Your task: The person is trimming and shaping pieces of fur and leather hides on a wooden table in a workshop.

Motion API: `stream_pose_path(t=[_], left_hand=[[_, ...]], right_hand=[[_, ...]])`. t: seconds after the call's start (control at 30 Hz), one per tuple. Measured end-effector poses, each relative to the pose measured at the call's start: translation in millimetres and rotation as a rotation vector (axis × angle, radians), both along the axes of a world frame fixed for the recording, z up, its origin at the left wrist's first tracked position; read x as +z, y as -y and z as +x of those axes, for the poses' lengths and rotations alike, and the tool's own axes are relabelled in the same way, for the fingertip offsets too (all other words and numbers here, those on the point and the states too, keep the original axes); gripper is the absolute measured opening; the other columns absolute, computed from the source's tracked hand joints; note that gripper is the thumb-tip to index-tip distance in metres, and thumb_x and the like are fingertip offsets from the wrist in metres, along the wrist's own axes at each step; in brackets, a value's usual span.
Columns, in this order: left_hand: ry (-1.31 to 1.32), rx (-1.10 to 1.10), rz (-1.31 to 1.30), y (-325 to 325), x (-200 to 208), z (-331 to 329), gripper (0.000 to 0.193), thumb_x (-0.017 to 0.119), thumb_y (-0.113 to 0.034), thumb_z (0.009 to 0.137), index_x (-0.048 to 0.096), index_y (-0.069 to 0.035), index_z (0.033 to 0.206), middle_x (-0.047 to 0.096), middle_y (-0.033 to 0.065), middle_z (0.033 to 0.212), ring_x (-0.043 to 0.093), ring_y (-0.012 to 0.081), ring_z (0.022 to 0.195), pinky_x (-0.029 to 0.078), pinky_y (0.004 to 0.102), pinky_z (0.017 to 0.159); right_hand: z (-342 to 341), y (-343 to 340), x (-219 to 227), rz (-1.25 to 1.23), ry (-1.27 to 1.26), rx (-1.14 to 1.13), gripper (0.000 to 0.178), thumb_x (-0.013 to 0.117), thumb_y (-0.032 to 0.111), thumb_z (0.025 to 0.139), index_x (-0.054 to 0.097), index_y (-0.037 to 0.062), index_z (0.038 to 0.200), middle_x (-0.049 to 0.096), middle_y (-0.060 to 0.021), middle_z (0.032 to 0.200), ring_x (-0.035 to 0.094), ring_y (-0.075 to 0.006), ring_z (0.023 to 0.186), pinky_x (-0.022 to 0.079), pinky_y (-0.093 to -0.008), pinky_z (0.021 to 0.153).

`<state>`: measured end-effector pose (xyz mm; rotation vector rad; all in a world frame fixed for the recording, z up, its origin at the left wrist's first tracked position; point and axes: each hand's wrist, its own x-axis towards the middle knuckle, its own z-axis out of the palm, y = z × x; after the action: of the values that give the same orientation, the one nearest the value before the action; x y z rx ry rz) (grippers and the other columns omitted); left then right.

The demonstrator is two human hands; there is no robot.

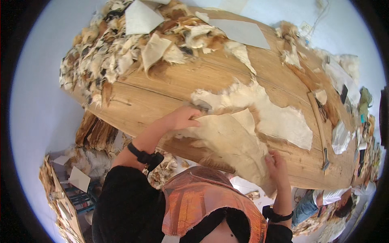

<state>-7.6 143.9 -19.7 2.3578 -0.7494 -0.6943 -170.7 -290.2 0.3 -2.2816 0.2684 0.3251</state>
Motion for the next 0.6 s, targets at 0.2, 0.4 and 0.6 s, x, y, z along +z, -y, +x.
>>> stream_pose_path(t=[0.2, 0.4, 0.6], left_hand=[[-0.006, 0.299, -0.270, 13, -3, -22, 0.026, 0.063, -0.022, 0.099, 0.060, -0.003, 0.117, 0.064, 0.0148, 0.094, 0.061, 0.0235, 0.089, 0.048, 0.0376, 0.079], [0.031, 0.323, -0.142, 28, 22, -40, 0.021, 0.056, -0.019, 0.102, 0.059, -0.002, 0.115, 0.063, 0.0151, 0.091, 0.060, 0.0201, 0.084, 0.048, 0.0368, 0.075], [-0.374, 0.151, -0.236, 48, 53, -80, 0.027, 0.067, -0.026, 0.098, 0.061, -0.003, 0.109, 0.063, 0.0140, 0.084, 0.060, 0.0240, 0.078, 0.047, 0.0349, 0.071]], right_hand=[[48, -27, 18, -0.245, 0.535, 0.142, 0.031, 0.067, 0.012, 0.091, 0.065, 0.0083, 0.121, 0.064, -0.0158, 0.110, 0.063, -0.0354, 0.106, 0.052, -0.0438, 0.086], [122, -85, -19, -0.287, 0.904, 0.394, 0.026, 0.072, 0.015, 0.088, 0.066, 0.0083, 0.113, 0.063, -0.0138, 0.117, 0.057, -0.0364, 0.116, 0.043, -0.0500, 0.102], [-1, -18, 1, 0.167, 0.127, 0.352, 0.020, 0.069, 0.023, 0.097, 0.061, 0.0054, 0.101, 0.065, -0.0138, 0.087, 0.067, -0.0344, 0.081, 0.053, -0.0437, 0.071]])
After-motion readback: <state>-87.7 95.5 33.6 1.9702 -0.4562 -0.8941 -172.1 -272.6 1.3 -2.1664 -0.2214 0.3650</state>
